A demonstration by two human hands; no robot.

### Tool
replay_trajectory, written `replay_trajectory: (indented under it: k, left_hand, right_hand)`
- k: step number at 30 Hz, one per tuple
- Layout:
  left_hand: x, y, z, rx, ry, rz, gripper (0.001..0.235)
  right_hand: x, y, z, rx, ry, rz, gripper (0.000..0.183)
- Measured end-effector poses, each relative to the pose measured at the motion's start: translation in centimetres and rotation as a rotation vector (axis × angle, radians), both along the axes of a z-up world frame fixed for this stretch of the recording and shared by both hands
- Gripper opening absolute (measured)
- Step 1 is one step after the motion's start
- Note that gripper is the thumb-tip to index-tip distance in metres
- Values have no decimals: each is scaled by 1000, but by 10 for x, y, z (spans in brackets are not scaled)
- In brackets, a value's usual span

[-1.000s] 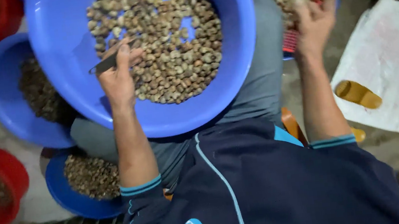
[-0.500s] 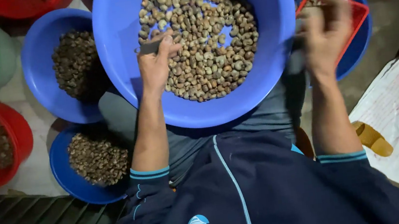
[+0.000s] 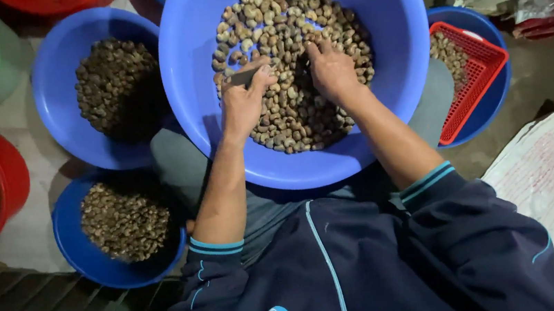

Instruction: The person sits with a large blue basin of nuts on their lap and uses a small knife to peel the outer skin off individual nuts. The peeled nuts are then placed into a red basket to the right.

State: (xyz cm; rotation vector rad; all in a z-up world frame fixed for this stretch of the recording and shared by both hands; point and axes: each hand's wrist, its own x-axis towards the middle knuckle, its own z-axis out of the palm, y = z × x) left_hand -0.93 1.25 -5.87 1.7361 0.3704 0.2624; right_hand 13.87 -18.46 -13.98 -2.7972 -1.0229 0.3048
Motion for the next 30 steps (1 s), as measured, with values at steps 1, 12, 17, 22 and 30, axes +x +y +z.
replay_trajectory:
  k: [1,12,17,22,30]
  left_hand:
    - [-2,-1,5,-3,12,0,33]
    - [-4,-32,60,-125,-144,-38,26]
    - [-8,-46,58,-38,-149,-76,26]
    - [-8,-46,55,4,-166,-70,28]
    - [-4,-47,53,-34,-220,-85,25]
  right_hand:
    - [-3,-1,9,-3,12,0,39]
    - [-48,3,104,1231,1075,-419,23]
    - [-56,-2,113,1291,1176,-487,30]
    - [-59,-1,119,1208,1089,-412,32]
    - [-62,1,103,1220,745,-268,21]
